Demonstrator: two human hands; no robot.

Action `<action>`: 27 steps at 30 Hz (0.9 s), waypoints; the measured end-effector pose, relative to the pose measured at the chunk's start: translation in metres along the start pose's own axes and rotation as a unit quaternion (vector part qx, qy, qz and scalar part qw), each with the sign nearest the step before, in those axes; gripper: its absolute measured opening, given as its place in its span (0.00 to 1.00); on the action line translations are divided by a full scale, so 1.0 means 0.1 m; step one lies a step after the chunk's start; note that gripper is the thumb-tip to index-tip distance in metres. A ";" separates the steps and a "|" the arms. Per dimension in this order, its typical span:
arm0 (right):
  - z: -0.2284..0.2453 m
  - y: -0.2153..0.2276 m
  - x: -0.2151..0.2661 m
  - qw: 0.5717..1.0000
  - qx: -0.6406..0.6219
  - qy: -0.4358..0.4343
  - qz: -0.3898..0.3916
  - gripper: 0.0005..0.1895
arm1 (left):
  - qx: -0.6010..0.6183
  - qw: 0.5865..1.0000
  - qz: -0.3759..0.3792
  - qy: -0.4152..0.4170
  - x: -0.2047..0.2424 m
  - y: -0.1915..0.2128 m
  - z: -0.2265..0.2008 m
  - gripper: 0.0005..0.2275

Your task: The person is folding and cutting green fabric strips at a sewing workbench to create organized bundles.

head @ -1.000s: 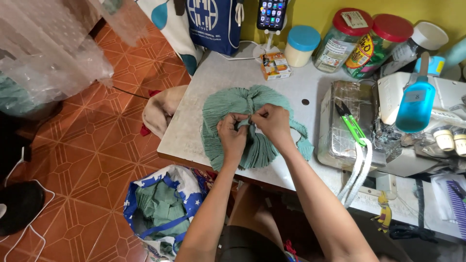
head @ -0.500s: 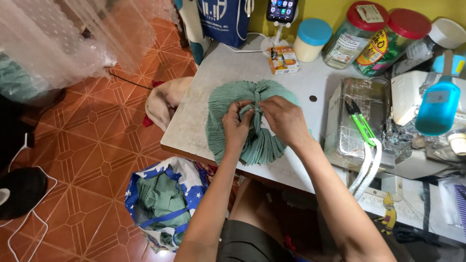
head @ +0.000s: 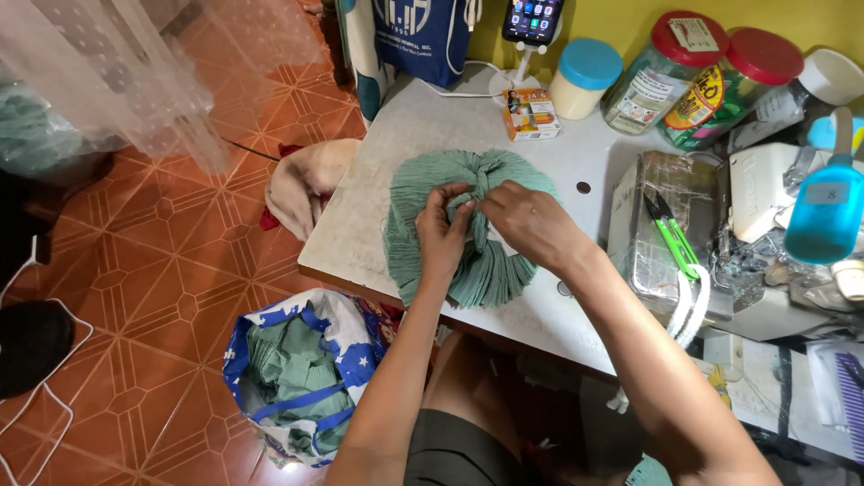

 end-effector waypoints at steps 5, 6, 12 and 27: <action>-0.06 -0.16 0.04 0.999 0.034 0.003 0.031 0.03 | -0.001 1.000 0.004 -0.002 0.00 0.00 0.04 0.09; -0.07 -0.15 0.05 0.999 0.033 0.012 0.038 0.04 | -0.011 1.000 0.006 -0.001 0.00 0.00 0.03 0.10; -0.03 -0.10 -0.03 0.993 0.074 0.059 0.071 0.05 | -0.055 0.998 0.018 0.014 0.00 -0.01 0.02 0.11; -0.05 -0.12 -0.12 0.985 0.075 0.109 0.113 0.06 | -0.048 0.997 0.051 0.034 -0.07 0.03 0.03 0.12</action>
Point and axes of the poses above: each hand's wrist, its own x-axis away from the middle knuckle, its own y-axis out of the back of the hand, z = x × y, the point moved 6 cm from there along -x, towards the middle knuckle, and after that the axes turned 2 degrees about -y, right-handed, at the moved point
